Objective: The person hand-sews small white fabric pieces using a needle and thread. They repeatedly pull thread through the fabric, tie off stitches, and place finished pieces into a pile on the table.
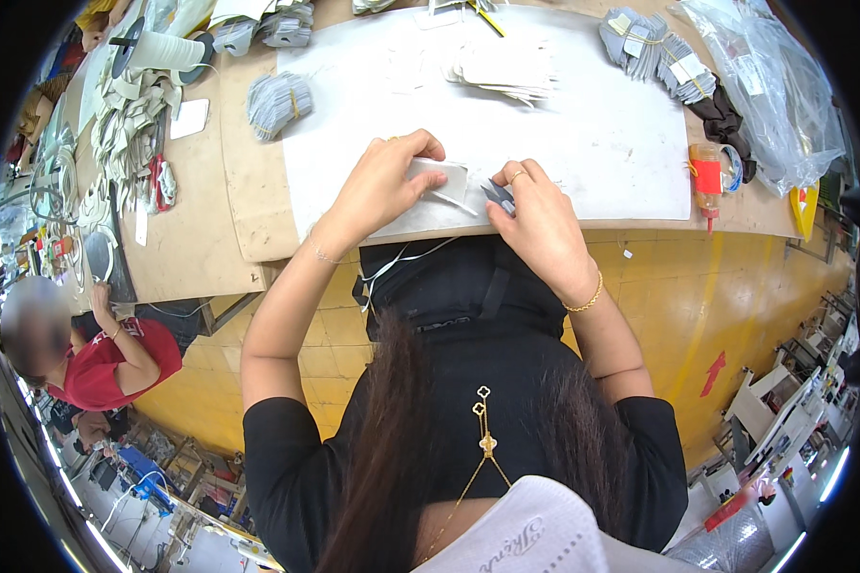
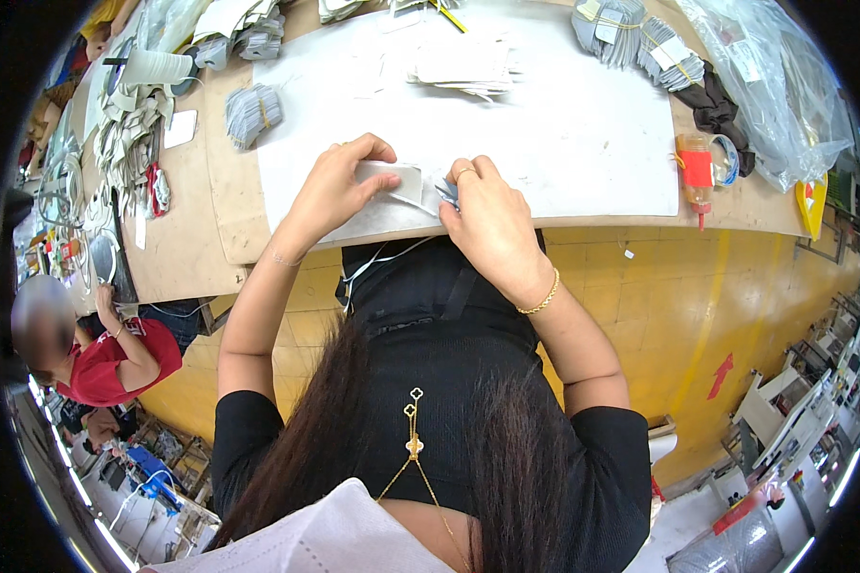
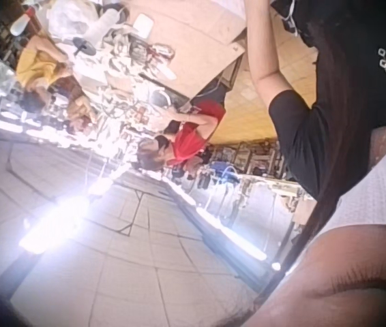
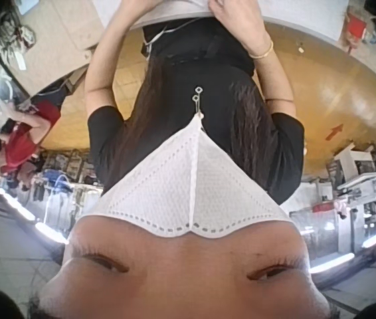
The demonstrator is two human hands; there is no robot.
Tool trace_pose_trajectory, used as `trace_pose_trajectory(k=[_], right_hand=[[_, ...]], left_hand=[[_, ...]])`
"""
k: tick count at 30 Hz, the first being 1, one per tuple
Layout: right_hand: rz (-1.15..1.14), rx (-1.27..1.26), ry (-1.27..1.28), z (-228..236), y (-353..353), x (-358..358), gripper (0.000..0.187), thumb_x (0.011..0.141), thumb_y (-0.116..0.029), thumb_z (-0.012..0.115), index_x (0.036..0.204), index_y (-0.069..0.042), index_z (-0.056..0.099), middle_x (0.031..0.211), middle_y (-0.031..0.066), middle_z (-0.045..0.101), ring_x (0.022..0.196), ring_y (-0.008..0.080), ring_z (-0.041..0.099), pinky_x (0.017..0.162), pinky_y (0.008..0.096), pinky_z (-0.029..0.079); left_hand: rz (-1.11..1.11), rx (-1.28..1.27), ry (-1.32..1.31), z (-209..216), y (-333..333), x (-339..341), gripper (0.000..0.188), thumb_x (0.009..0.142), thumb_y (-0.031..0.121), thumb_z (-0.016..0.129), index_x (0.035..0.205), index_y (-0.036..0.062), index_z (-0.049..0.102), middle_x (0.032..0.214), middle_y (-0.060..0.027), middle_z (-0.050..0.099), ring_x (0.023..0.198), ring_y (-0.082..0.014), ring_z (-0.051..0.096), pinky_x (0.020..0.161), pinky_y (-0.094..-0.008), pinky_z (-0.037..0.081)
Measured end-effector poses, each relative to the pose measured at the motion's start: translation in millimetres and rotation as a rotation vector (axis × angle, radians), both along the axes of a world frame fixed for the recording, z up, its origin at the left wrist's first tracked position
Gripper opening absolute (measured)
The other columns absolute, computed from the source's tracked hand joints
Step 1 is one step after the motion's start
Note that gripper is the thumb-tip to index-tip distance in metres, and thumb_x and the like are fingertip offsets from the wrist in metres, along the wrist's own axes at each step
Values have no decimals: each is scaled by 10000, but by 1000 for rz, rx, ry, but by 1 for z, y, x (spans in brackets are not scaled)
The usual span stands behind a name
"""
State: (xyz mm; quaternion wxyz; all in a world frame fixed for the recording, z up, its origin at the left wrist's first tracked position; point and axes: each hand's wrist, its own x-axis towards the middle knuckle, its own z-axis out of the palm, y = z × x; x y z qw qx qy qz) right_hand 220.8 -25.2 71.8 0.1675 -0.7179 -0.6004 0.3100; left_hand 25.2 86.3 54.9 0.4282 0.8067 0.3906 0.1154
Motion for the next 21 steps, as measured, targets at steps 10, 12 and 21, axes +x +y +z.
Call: trace_pose_trajectory(k=[10, 12, 21], right_hand=[[-73, 91, 79, -10, 5, 1, 158, 880, -70, 660, 961, 34, 573, 760, 229, 685, 653, 337, 692, 644, 413, 546], [-109, 86, 108, -13, 6, 6, 148, 887, -64, 647, 961, 36, 567, 768, 211, 695, 604, 290, 690, 600, 383, 544], [-468, -20, 219, 4, 15, 58, 266, 849, -111, 708, 1026, 44, 584, 809, 113, 688, 544, 143, 655, 462, 279, 527]], left_hand=[[-78, 58, 67, 16, -11, -1, 241, 865, 207, 769, 1012, 44, 671, 975, -108, 736, 856, -270, 644, 838, -343, 464], [-58, 34, 28, 16, -9, 2, 252, 859, 212, 776, 1009, 39, 673, 968, -112, 736, 850, -269, 651, 831, -342, 481], [146, 240, -122, -10, 64, 86, 438, 795, 303, 849, 1086, 19, 687, 1063, -112, 724, 1017, -225, 673, 876, -347, 509]])
